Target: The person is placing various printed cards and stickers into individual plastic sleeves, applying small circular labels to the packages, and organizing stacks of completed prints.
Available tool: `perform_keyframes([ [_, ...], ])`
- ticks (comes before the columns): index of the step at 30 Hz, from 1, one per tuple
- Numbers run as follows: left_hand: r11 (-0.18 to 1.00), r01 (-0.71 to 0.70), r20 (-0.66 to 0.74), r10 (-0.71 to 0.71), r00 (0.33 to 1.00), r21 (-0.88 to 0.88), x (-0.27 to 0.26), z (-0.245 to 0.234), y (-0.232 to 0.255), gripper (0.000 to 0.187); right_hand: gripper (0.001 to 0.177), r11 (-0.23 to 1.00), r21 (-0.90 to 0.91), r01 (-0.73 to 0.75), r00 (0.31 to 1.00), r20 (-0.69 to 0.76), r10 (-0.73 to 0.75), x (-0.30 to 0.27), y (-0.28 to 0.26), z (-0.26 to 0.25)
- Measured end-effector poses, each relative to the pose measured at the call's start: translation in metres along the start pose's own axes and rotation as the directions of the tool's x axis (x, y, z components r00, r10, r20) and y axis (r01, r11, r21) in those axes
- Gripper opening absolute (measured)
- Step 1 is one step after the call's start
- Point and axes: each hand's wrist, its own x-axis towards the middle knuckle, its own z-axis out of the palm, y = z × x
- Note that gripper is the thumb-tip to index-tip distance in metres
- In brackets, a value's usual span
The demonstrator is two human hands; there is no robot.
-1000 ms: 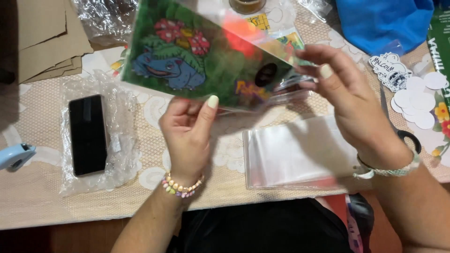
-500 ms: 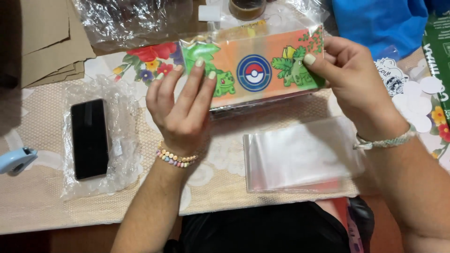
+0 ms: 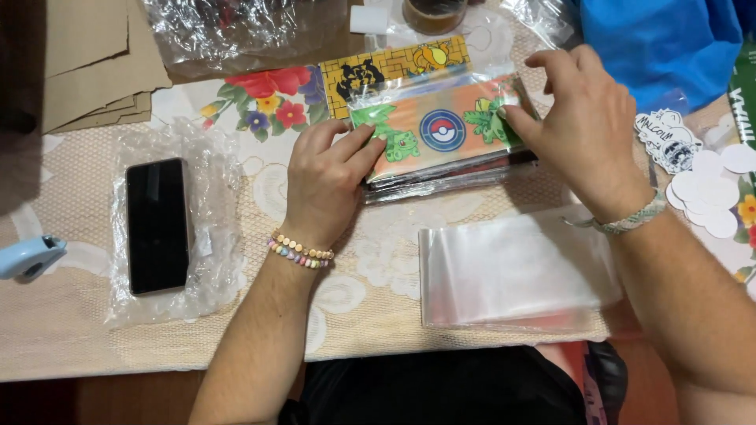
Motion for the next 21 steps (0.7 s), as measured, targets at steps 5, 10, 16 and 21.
perform_keyframes([
  [5,0.992,0.103,0.013,-0.103,0.995,-0.077,-0.002,0.001,-0.002,0.036,0.03,0.974,-0.096,0.206,0.968,-0.126,-0.217,0.021,0.0,-0.004],
  [10,0.815,0.569,0.138,-0.554,0.821,-0.114,-0.01,0.013,-0.024,0.044,0.017,0.832,0.482,0.275,0.915,0.135,-0.381,0.101,-0.036,0.013],
  [16,0.828,0.56,0.327,-0.535,0.779,0.02,-0.017,0.029,-0.035,0.04,0.063,0.969,0.073,0.237,0.699,0.679,-0.222,0.168,-0.065,0.069],
  [21,0.821,0.57,0.304,-0.554,0.775,0.04,-0.022,0.037,-0.036,0.041,0.07,0.961,-0.039,0.275,0.667,0.727,-0.162,0.178,-0.078,0.07],
])
